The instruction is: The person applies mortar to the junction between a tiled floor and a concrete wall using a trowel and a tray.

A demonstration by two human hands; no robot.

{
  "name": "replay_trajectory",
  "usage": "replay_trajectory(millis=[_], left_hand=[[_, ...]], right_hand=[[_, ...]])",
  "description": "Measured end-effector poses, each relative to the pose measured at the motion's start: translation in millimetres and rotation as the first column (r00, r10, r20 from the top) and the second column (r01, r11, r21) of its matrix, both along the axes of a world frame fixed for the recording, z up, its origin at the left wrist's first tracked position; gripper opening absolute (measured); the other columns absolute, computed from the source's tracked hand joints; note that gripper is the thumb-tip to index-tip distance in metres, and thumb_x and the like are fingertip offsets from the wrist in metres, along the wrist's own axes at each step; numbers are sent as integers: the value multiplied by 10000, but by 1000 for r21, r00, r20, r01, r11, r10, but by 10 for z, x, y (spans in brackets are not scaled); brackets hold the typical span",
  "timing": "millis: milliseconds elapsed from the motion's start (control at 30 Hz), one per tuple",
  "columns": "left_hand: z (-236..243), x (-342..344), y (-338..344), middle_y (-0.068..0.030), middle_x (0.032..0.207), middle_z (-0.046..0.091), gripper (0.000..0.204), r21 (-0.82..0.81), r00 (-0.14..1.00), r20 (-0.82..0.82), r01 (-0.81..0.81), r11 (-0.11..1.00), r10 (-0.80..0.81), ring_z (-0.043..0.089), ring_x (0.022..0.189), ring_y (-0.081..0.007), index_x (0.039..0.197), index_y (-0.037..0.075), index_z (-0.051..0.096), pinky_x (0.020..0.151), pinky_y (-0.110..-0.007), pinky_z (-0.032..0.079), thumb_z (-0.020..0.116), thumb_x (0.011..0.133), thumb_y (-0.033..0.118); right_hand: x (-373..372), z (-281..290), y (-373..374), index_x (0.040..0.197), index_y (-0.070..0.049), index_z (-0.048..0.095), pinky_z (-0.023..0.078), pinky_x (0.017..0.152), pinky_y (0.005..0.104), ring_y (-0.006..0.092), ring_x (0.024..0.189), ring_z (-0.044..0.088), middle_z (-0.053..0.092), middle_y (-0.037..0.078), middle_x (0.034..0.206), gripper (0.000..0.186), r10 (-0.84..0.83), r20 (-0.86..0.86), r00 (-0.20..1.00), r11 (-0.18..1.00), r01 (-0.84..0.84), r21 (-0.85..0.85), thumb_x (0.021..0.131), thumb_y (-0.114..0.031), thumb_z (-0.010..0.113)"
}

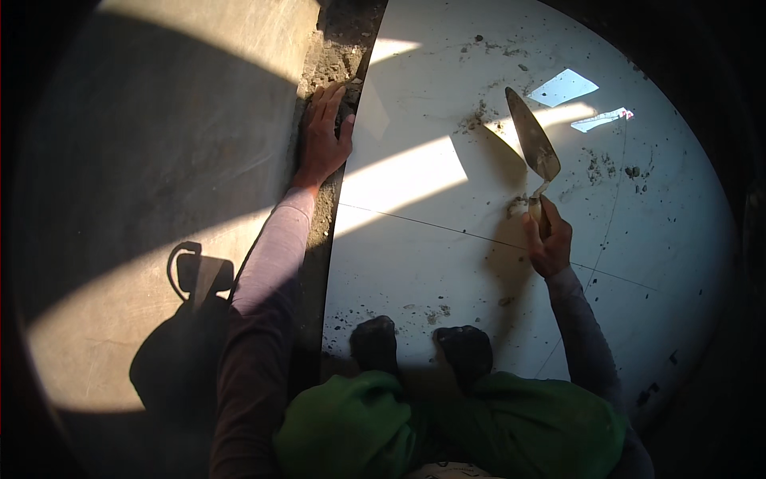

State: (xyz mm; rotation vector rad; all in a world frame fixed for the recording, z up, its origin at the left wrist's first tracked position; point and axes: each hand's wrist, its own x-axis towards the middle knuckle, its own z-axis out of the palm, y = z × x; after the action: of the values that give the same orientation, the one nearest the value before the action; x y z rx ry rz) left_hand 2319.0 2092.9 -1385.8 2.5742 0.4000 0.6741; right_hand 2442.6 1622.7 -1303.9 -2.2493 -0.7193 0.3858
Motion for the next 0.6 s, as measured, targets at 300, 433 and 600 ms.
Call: replay_trajectory(millis=[300, 433, 600], left_hand=[[-294, 348, 682, -129, 1590, 606, 535, 53, 998, -41, -35, 998, 37, 479, 1535, -390, 1523, 182, 643, 1246, -527, 369, 738, 996, 180], [-358, 641, 994, -152, 1555, 630, 441, 61, 961, 146, -244, 968, 233, 541, 1479, -418, 1446, 103, 678, 1217, -547, 420, 684, 1006, 97], [-168, 367, 290, -312, 1540, 579, 453, -122, 895, 225, -367, 922, 386, 515, 1484, -475, 1451, -35, 638, 1261, -527, 407, 638, 1032, 137]], right_hand=[[440, -308, 909, 1387, 82, 639, 595, 897, 318, 158, 987, 727, 766, 162, 1151, 450, -127, -153, 980, 987, 141, 80, 1008, -114, 781], [444, -146, 1509, 1387, 75, 633, 608, 884, 327, 176, 1000, 752, 780, 181, 1133, 456, -71, -73, 995, 992, 79, 102, 998, -105, 788], [514, -218, 1662, 1342, 36, 646, 632, 799, 372, 281, 879, 801, 788, 197, 1057, 436, 102, 302, 948, 973, -158, 167, 942, -38, 803]])
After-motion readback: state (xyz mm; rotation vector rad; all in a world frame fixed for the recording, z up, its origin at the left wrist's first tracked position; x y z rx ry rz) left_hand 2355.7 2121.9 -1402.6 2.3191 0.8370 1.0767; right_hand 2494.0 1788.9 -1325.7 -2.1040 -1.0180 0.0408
